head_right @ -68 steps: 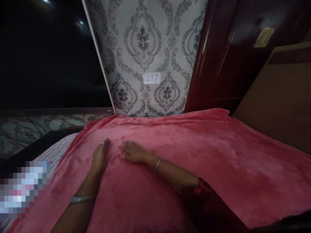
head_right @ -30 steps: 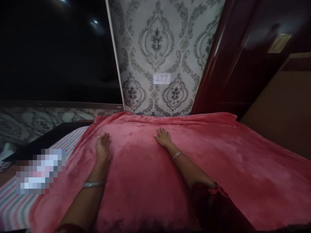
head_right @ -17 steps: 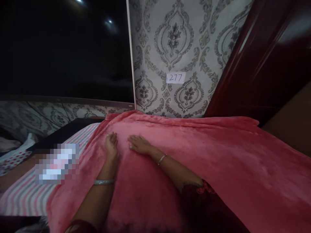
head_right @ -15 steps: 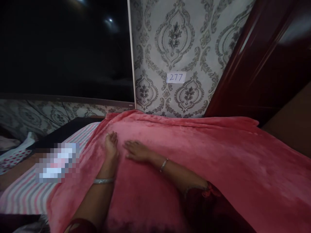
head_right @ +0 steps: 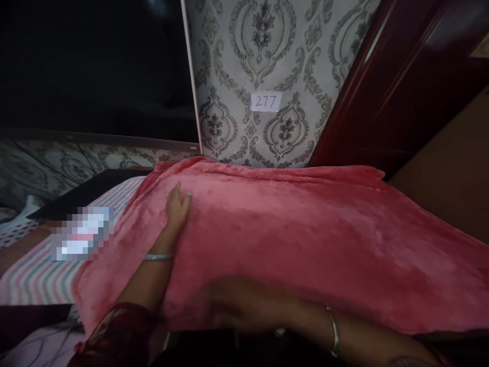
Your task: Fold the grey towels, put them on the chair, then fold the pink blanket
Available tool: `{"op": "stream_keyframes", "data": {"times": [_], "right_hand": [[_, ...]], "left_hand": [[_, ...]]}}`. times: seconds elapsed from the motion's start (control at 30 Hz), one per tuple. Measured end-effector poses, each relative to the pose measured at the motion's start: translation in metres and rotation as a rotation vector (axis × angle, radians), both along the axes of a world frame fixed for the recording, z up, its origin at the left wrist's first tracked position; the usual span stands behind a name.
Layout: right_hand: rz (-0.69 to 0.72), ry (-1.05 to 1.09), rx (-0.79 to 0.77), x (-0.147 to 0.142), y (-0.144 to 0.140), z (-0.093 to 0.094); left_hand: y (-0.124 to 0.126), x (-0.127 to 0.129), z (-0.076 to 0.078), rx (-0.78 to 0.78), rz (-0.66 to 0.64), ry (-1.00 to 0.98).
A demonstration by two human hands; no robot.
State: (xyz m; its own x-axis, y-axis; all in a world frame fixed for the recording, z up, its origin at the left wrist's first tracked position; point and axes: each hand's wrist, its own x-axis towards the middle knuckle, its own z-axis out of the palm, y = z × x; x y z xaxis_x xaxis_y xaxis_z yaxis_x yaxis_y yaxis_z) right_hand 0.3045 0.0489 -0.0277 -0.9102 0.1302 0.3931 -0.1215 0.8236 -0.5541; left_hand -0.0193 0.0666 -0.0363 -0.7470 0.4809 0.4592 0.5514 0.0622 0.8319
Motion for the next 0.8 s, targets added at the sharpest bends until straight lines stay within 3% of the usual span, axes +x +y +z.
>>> {"op": "stream_keyframes", "data": {"times": [0.07,0.13,0.2,0.3,0.43,0.63,0.8], "right_hand": [[-0.094,-0.02,-0.034,0.002,0.041,-0.001],[-0.284,-0.048,0.006,0.001,0.087,-0.006],[-0.445,-0.157,0.103,0.0,0.126,-0.016],[-0.624,-0.343,0.249,0.003,0.158,-0.035],[-0.661,-0.44,0.389,0.009,0.159,-0.053],[-0.654,-0.454,0.421,0.011,0.156,-0.055],[-0.662,-0.494,0.419,0.009,0.154,-0.052]], "left_hand": [[0.001,0.015,0.0,-0.291,-0.081,0.37],[0.002,0.029,-0.002,-0.542,-0.212,0.562],[0.004,0.039,-0.005,-0.725,-0.338,0.635],[0.006,0.042,-0.01,-0.781,-0.392,0.63],[0.003,0.042,-0.013,-0.75,-0.361,0.639],[-0.006,0.044,-0.01,-0.742,-0.365,0.577],[-0.04,0.023,-0.007,-0.785,-0.324,0.546]]}}
